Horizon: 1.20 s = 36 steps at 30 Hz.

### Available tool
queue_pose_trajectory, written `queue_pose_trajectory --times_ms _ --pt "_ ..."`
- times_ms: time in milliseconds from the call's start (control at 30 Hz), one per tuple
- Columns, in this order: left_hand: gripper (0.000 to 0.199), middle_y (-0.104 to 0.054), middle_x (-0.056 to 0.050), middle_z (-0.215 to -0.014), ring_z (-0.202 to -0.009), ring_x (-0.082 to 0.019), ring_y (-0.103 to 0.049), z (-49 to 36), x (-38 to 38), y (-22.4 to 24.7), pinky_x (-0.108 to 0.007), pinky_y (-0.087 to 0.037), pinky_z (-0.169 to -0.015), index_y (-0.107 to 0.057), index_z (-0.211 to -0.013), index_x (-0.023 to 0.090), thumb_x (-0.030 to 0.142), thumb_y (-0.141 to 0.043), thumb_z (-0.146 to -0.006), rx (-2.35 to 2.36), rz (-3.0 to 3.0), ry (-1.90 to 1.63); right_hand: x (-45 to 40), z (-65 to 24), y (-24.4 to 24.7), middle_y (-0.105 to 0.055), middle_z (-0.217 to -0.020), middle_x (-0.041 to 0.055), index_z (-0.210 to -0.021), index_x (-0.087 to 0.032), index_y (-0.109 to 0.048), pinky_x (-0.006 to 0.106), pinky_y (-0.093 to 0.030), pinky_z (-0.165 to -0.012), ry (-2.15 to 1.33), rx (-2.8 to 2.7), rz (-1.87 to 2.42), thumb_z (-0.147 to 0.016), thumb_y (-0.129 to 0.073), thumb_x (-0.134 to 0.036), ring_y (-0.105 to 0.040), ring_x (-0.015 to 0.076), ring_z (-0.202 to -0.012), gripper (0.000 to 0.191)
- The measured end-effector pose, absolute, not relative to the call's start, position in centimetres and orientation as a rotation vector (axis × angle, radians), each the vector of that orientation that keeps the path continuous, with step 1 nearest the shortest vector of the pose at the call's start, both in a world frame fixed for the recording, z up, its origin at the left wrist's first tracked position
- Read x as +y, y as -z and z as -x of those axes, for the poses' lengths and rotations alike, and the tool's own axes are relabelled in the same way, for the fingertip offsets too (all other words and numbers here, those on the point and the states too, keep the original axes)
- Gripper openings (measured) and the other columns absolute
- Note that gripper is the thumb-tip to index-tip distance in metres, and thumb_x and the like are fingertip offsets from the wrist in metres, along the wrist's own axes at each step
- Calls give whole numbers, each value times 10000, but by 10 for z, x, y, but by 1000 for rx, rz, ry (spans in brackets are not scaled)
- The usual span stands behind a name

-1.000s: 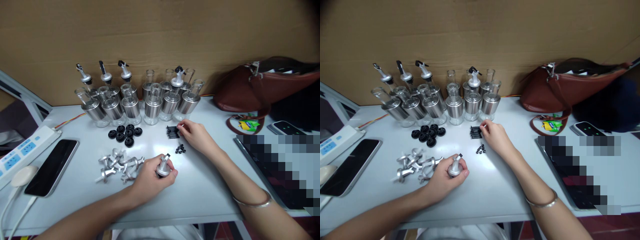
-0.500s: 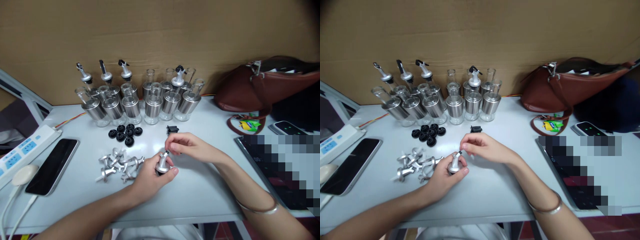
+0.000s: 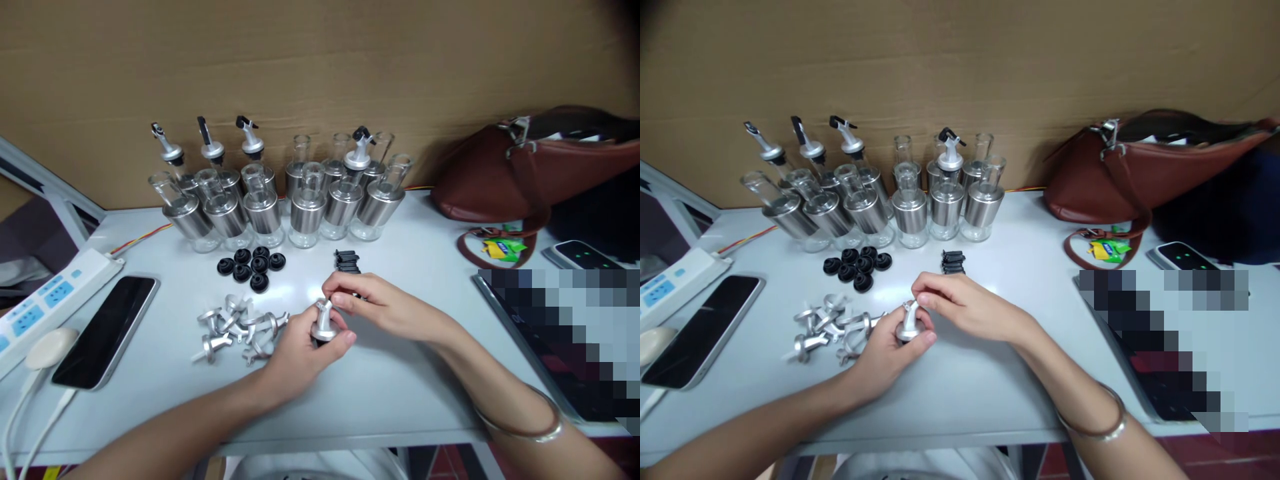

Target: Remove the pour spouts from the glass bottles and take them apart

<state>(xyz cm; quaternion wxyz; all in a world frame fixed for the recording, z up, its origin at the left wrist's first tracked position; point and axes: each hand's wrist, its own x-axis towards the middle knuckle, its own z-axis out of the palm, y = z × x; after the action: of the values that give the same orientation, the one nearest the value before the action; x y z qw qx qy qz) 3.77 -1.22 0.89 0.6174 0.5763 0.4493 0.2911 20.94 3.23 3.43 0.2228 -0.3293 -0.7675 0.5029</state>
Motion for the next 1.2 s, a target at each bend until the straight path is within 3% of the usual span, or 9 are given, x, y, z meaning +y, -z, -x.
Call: queue_pose_trajectory --times_ms 233,533,933,1200 --pt "191 -461 46 -646 -578 -96 -394 -37 -13 -7 -229 -337 -570 -519 -790 185 363 -585 -772 1018 -1345 -659 31 -208 -37 -579 -695 -7 -751 -174 -535 232 -383 -679 -1332 -2183 919 -989 -350 -388 -525 118 -670 370" --pt "222 -497 27 -663 -597 -111 -424 -36 -12 -7 -238 -358 -572 -535 -815 180 382 -605 -754 1040 -1367 -644 28 -204 -38 -549 -572 -23 -623 -166 -493 212 -359 -571 -1307 -2137 1005 -973 -355 -354 -465 82 -530 421" --pt "243 -494 28 -670 -603 -112 -425 -38 -14 -2 -227 -349 -552 -547 -857 180 382 -636 -756 1064 -1384 -631 27 -202 -40 -549 -535 -13 -573 -159 -502 216 -344 -541 -1332 -2107 1092 -954 -359 -366 -417 83 -506 457" --pt "301 -432 68 -632 -505 -67 -383 -37 -14 -2 -215 -326 -511 -494 -836 185 433 -644 -754 987 -1235 -691 26 -200 -38 -548 -584 -22 -611 -163 -502 204 -352 -575 -1265 -2059 1035 -973 -361 -395 -455 77 -538 453"
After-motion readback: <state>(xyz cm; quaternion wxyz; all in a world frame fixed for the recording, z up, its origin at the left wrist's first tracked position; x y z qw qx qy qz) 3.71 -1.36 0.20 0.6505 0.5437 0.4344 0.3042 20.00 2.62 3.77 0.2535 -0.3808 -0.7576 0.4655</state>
